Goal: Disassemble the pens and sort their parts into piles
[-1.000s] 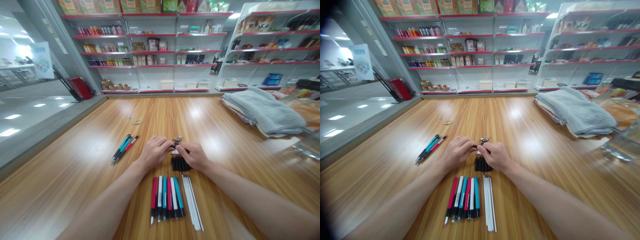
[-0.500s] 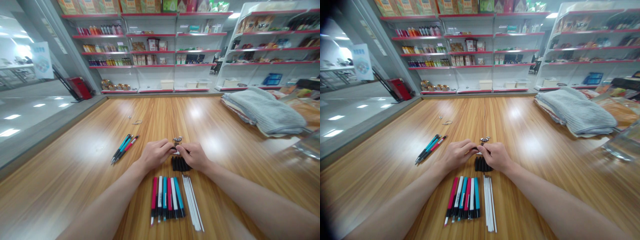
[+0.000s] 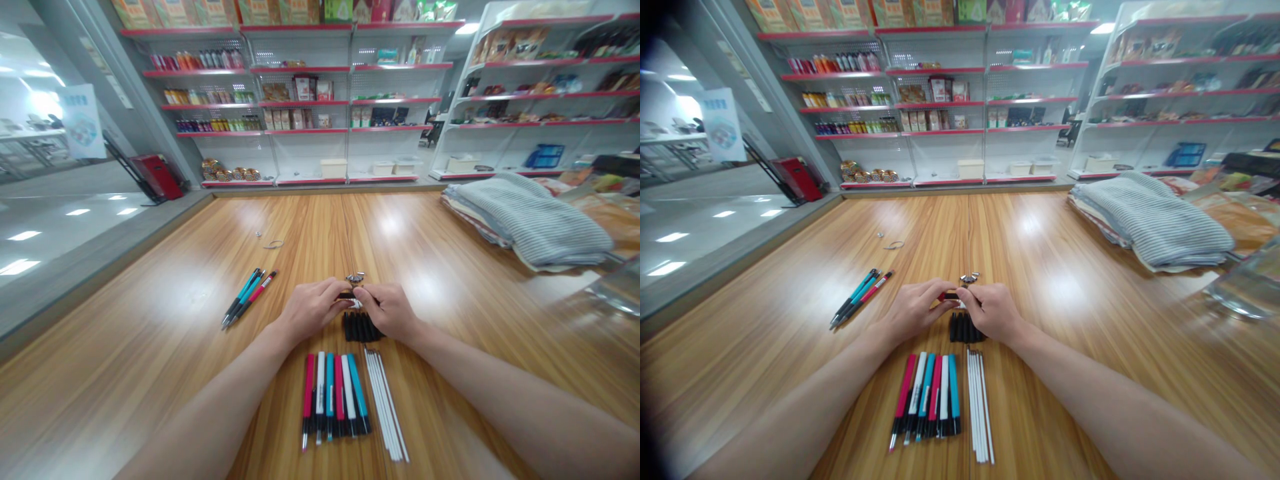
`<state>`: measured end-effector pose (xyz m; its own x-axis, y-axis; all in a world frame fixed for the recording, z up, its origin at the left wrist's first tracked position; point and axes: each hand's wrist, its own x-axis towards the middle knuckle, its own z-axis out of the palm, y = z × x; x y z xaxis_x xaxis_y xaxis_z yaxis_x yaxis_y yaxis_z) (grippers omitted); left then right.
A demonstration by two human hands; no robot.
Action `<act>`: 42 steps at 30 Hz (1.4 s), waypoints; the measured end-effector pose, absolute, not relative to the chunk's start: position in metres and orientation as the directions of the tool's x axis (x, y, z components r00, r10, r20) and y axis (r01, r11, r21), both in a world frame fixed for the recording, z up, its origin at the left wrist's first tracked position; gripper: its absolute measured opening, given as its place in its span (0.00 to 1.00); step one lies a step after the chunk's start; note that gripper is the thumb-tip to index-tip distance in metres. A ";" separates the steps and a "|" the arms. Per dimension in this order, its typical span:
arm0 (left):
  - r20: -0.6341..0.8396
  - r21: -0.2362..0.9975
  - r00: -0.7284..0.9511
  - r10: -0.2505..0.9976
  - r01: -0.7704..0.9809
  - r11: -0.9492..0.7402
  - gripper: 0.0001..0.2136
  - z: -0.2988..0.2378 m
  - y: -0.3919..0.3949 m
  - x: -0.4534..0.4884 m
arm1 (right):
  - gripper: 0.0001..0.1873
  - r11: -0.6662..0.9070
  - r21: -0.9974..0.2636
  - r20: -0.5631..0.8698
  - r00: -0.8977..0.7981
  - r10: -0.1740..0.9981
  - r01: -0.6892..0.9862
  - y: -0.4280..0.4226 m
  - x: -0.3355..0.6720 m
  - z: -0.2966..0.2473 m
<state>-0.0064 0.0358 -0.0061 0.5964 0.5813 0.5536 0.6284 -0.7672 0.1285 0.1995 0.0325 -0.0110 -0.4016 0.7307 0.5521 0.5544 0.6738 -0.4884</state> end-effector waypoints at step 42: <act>0.607 0.084 0.618 0.499 0.574 -0.814 0.07 -0.009 0.035 -0.002 | 0.24 0.652 -0.543 0.576 -0.330 0.748 0.529 0.031 0.197 -0.007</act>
